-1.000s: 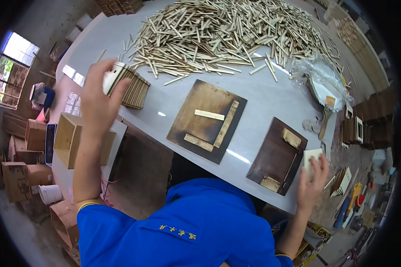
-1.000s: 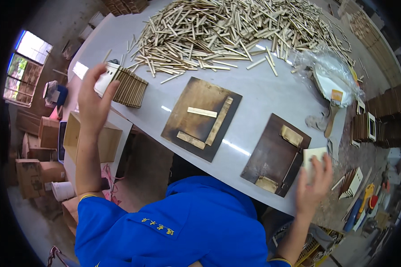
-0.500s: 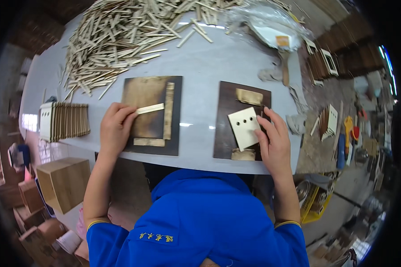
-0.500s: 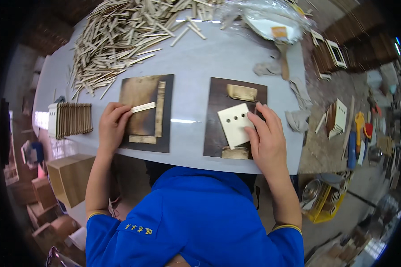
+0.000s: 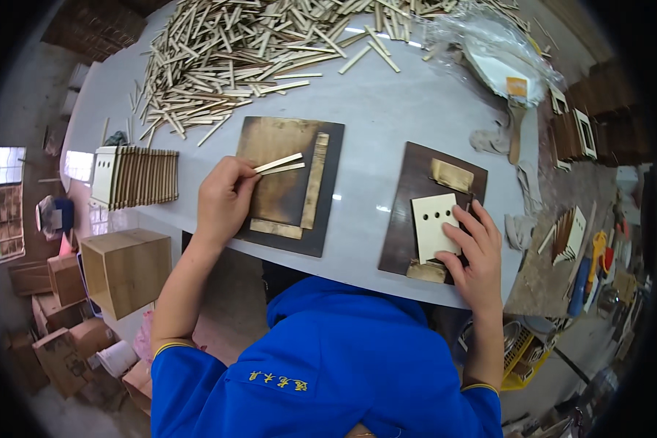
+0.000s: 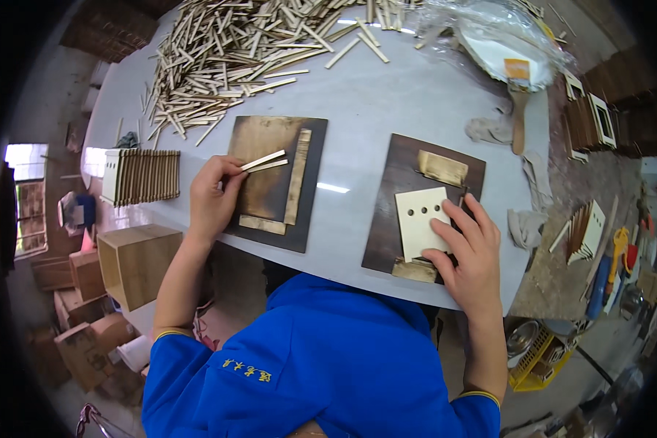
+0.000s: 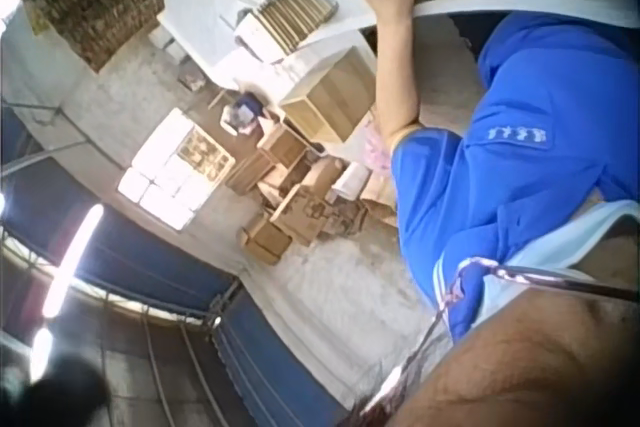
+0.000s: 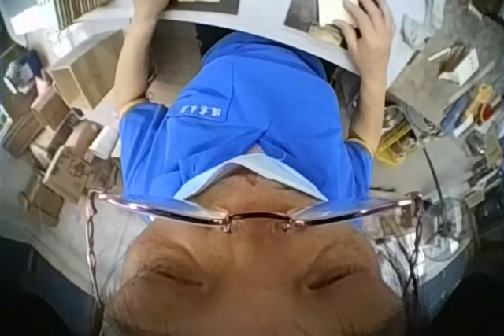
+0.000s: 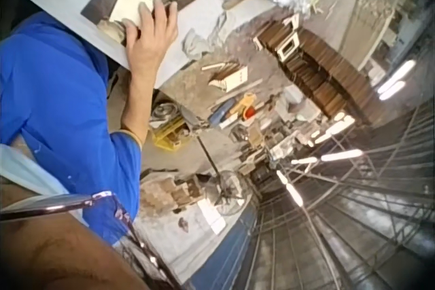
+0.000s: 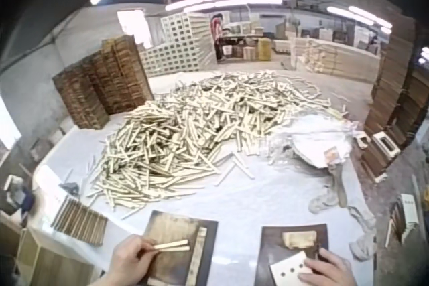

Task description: The person assembles wooden craft pieces on a jig, applying glue to wooden strips with a brush, attaching them to perforated boards, and stacking the finished pieces. The person then covers the glue bowl with plastic wrap.

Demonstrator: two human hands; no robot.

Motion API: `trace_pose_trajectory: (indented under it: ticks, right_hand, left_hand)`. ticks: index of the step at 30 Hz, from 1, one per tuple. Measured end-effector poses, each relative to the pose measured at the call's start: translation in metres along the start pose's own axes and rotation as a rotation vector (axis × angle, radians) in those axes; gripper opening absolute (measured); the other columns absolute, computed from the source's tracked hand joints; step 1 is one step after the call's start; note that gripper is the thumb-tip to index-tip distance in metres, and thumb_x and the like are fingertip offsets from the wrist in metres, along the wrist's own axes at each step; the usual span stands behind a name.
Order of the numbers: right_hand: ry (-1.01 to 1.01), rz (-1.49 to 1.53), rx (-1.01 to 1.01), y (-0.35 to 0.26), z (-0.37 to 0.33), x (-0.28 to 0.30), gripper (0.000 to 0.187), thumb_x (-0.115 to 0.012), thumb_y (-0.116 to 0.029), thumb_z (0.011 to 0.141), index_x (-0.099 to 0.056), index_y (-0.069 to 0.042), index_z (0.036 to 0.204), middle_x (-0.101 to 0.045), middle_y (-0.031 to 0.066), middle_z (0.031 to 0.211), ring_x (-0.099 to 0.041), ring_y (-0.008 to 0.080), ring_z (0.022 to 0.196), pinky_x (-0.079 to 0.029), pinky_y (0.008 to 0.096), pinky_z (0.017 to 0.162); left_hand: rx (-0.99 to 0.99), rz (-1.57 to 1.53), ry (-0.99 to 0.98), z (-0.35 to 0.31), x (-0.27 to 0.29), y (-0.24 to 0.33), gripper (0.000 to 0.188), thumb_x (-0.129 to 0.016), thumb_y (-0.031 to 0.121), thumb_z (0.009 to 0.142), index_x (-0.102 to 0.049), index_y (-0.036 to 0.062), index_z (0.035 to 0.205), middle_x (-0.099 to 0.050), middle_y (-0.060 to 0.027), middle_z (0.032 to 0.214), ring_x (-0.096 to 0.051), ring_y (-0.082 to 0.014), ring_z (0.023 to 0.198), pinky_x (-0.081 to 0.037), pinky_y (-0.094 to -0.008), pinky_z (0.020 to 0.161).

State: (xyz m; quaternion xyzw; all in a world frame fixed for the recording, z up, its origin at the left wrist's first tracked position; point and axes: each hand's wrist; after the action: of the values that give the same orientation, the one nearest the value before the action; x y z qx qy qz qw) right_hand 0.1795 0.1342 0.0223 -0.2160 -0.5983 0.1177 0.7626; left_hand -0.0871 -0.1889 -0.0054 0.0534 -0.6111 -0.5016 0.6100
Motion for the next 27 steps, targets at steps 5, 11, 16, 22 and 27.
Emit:
trace_pose_trajectory:
  ticks: [5,11,16,22,27]
  right_hand:
    - [0.042,-0.099,-0.032,-0.002,-0.004,-0.009,0.045,-0.083,-0.025,0.081,-0.071,-0.006,0.119,-0.064,0.0086,0.141,-0.052,0.0356,0.138,-0.040,0.0464,0.113]
    - [0.146,-0.111,-0.105,-0.009,-0.005,-0.028,0.050,-0.085,-0.030,0.081,-0.069,-0.005,0.121,-0.064,0.0109,0.137,-0.053,0.0348,0.135,-0.040,0.0487,0.110]
    - [0.131,-0.102,-0.133,-0.010,-0.006,-0.024,0.051,-0.085,-0.029,0.080,-0.068,-0.005,0.122,-0.063,0.0125,0.136,-0.053,0.0356,0.135,-0.040,0.0491,0.110]
    - [0.105,-0.067,-0.164,-0.009,-0.004,-0.017,0.051,-0.086,-0.028,0.080,-0.068,-0.005,0.122,-0.062,0.0118,0.138,-0.053,0.0357,0.135,-0.040,0.0493,0.110]
    - [0.123,0.005,-0.158,-0.006,-0.005,-0.017,0.051,-0.086,-0.028,0.080,-0.068,-0.006,0.122,-0.062,0.0116,0.137,-0.052,0.0348,0.136,-0.040,0.0494,0.110]
  left_hand:
    - [0.168,-0.132,0.085,-0.003,0.002,-0.007,0.012,-0.070,-0.007,0.088,-0.066,-0.0001,0.096,-0.070,-0.0043,0.096,-0.056,-0.0125,0.072,-0.047,-0.0239,0.070]
    - [0.368,-0.428,0.202,-0.004,0.003,0.004,0.010,-0.068,-0.005,0.092,-0.068,-0.0005,0.101,-0.070,-0.0050,0.096,-0.058,-0.0100,0.075,-0.049,-0.0214,0.072]
    - [0.516,-0.587,0.219,-0.005,-0.002,0.022,0.011,-0.069,-0.006,0.093,-0.068,-0.0004,0.102,-0.071,-0.0061,0.097,-0.060,-0.0100,0.078,-0.049,-0.0199,0.074]
    - [0.726,-0.917,-0.075,-0.009,-0.022,0.062,0.013,-0.068,-0.008,0.091,-0.068,0.0008,0.100,-0.070,-0.0051,0.098,-0.059,-0.0088,0.079,-0.049,-0.0194,0.075]
    - [0.597,-0.820,-0.520,-0.003,-0.041,0.093,0.017,-0.066,-0.012,0.090,-0.068,0.0033,0.099,-0.069,-0.0087,0.101,-0.060,-0.0122,0.083,-0.049,-0.0219,0.076]
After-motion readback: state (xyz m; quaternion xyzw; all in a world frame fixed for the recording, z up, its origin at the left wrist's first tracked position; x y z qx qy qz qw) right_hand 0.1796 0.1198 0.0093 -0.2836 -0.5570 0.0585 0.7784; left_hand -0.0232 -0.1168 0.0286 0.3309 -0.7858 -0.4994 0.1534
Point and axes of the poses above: each hand's wrist, its own z-axis towards the middle knuckle, its own x-axis out of the back of the hand, y = z × x
